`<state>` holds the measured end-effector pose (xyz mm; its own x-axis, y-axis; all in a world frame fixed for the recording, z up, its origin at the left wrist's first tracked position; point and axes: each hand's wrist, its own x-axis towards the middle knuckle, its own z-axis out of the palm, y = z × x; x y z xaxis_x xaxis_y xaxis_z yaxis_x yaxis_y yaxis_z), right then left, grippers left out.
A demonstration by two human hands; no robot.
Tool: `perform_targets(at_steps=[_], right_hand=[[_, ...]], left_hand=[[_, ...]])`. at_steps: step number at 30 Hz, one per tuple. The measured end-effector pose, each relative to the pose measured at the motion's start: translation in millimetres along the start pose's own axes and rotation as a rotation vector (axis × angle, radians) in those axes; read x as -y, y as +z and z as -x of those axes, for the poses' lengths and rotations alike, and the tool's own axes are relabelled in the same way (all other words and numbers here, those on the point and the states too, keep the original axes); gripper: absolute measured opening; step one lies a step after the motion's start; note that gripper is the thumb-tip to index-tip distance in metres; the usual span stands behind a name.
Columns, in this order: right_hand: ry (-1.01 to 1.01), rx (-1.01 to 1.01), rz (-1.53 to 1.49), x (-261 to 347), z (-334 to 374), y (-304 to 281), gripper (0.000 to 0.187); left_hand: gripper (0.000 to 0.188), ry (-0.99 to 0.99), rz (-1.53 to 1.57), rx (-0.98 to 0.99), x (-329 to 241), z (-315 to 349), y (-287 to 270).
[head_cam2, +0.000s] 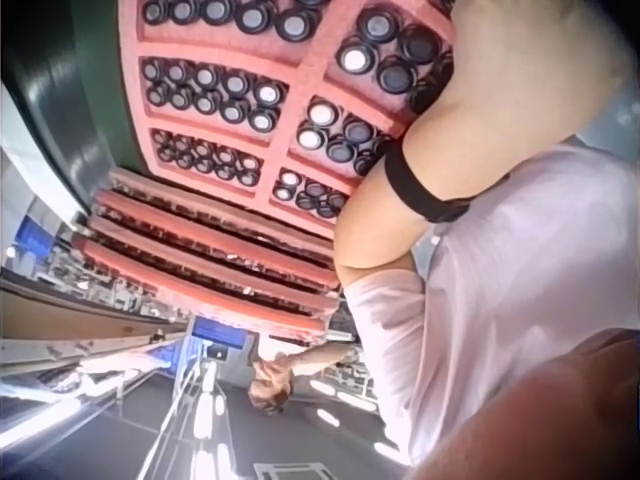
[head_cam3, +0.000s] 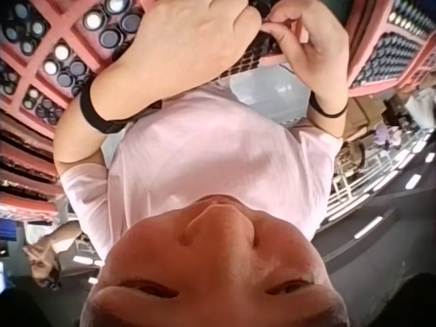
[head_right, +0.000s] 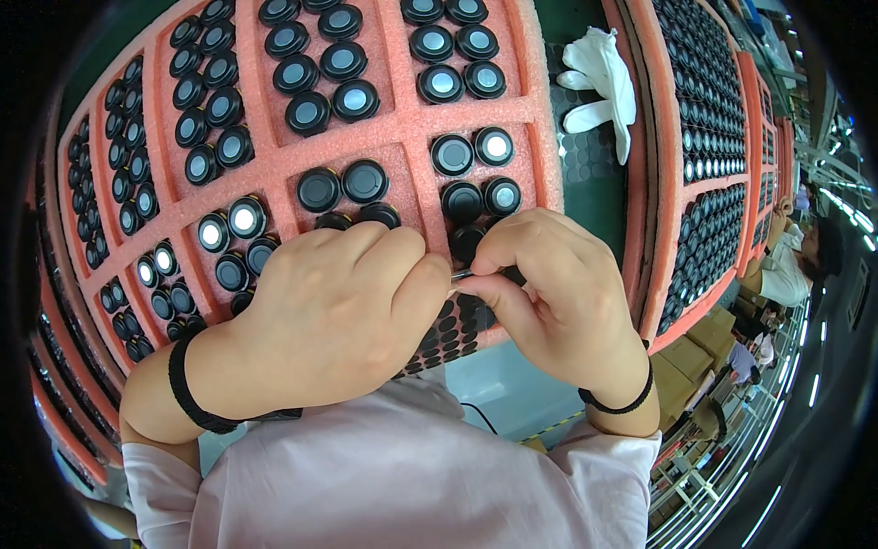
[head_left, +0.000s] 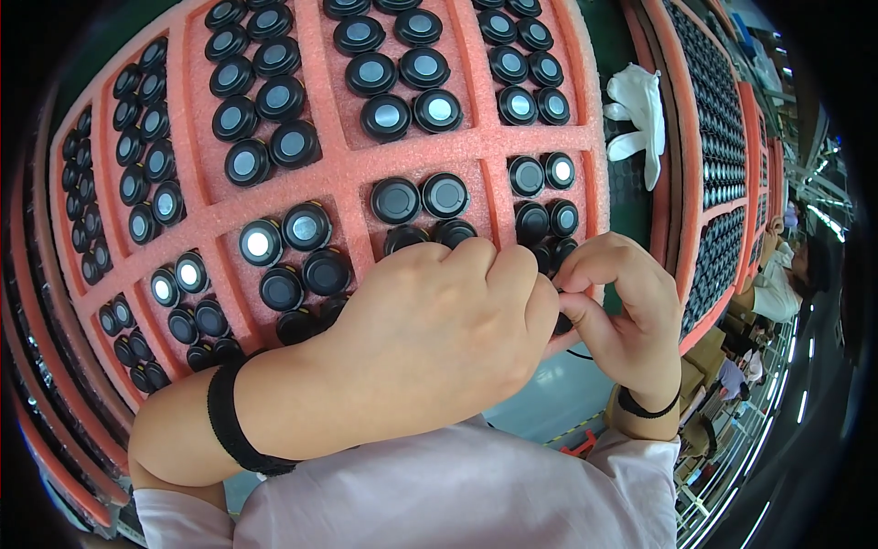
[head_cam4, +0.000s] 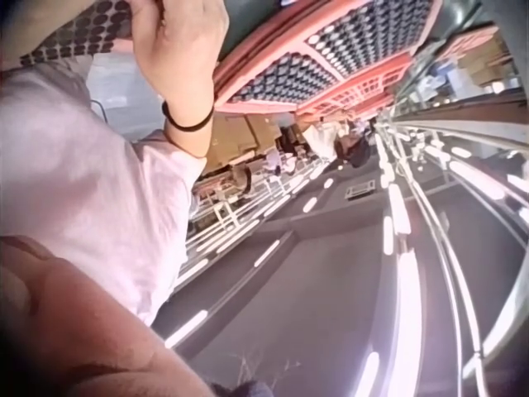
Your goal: The person peels small black circular stickers from a plastic sheet and applies them one by one to the center of round black sensors arranged in a foam tray. After applying several stickers, the person presses them down with a finger and repositions the tray to continue the application.
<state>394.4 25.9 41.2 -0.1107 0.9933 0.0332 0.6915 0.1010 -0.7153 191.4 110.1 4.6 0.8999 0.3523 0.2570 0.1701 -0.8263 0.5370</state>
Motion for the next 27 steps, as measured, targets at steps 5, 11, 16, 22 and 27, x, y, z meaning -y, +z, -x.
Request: perform_targets(at_steps=[5,11,16,22,27], right_hand=[[-0.010,-0.002,-0.024,-1,1,1,0.026],[-0.182,0.014,0.059,-9,-5,-6,0.025],[-0.028,-0.005,-0.029,-28,-14,-22,0.021],[0.262,-0.067,-0.090,-37,-35,-20,0.013],[0.360,-0.027,-0.067,-49,-37,-14,0.011]], left_hand=[[0.014,-0.024,0.040,0.005,1,0,0],[0.012,-0.099,0.134,-0.001,3,0,2],[0.011,-0.135,0.148,0.042,3,-4,0],[0.011,0.009,0.040,0.085,0,-24,-7],[0.013,0.111,-0.039,0.026,5,-36,7]])
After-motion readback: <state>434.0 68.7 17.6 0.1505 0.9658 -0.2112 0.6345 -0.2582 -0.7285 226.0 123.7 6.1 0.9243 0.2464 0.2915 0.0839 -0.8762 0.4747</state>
